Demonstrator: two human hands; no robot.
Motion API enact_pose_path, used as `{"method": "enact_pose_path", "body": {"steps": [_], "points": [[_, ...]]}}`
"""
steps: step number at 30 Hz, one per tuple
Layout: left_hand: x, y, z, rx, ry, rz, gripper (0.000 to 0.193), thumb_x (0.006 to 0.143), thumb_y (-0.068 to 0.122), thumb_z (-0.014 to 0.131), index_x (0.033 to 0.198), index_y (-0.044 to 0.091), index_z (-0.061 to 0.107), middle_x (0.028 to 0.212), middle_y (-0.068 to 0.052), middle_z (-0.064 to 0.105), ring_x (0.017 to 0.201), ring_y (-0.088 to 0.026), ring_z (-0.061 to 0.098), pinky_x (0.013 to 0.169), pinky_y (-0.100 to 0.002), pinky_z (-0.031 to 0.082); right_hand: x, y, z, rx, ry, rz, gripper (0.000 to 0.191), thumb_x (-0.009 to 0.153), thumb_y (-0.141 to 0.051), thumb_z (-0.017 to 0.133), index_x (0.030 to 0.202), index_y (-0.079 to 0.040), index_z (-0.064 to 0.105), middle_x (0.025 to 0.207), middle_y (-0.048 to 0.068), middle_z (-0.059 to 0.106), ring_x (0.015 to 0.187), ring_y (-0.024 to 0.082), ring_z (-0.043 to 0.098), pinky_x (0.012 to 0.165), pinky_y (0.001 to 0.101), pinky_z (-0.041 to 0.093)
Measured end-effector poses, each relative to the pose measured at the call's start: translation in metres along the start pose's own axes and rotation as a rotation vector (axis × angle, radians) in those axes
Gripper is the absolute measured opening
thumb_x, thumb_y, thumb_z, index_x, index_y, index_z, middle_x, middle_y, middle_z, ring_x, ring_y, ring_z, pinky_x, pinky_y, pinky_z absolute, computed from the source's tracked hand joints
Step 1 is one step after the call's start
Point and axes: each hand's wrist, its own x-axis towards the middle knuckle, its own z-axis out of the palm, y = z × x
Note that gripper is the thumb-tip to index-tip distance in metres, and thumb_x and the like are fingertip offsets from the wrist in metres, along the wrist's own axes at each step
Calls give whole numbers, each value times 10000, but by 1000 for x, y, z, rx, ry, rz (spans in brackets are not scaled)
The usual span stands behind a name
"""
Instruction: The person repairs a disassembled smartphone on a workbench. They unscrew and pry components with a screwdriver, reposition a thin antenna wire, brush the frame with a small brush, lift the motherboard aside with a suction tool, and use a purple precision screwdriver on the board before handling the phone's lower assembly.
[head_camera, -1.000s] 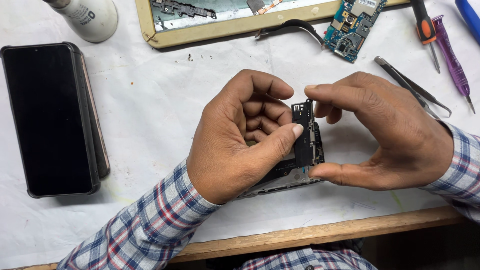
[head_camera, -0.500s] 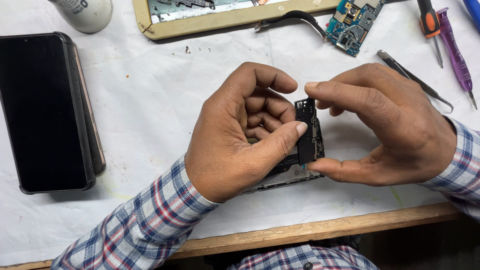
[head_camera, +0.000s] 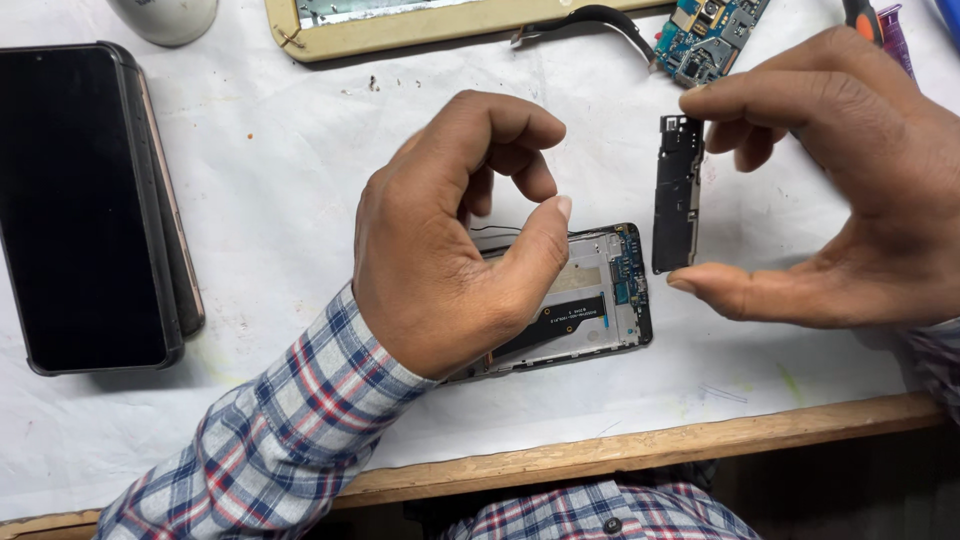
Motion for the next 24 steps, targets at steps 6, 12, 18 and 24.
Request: {"method": "enact_pose_path", "body": {"steps": [6,12,18,24], "points": [[-1,-6,2,136,-43,69,374,846,102,746,1205,75,644,950,-4,701,910,-162,575,712,-329,485,-7,-3,12,77,-75,85,929,616,-413,930,1361,-5,553,1057,137,605,937,214,635,735,330,565],[1,-11,4,170,-69,98,354,842,108,740,1181,65,649,937,-24,686,922,-176,570,727,-338,495,-8,-12,20,87,-190,91,901,623,-486,895,1323,-21,570,988,127,623,875,249,644,696,407,528],[1,-12,4,198,-88,111,331,843,108,751,1153,47,653,900,-36,681,895,-183,571,727,-353,488,-5,-18,21,25,-178,62,872,612,-520,879,1282,-39,593,966,117,628,871,289,628,729,453,479],[1,-10,3,199,-98,121,318,856,107,755,1149,41,653,883,-39,679,890,-182,578,735,-352,491,-4,-19,20,14,-233,93,869,586,-538,891,1254,-53,618,925,97,636,830,282,619,711,465,457]]}}
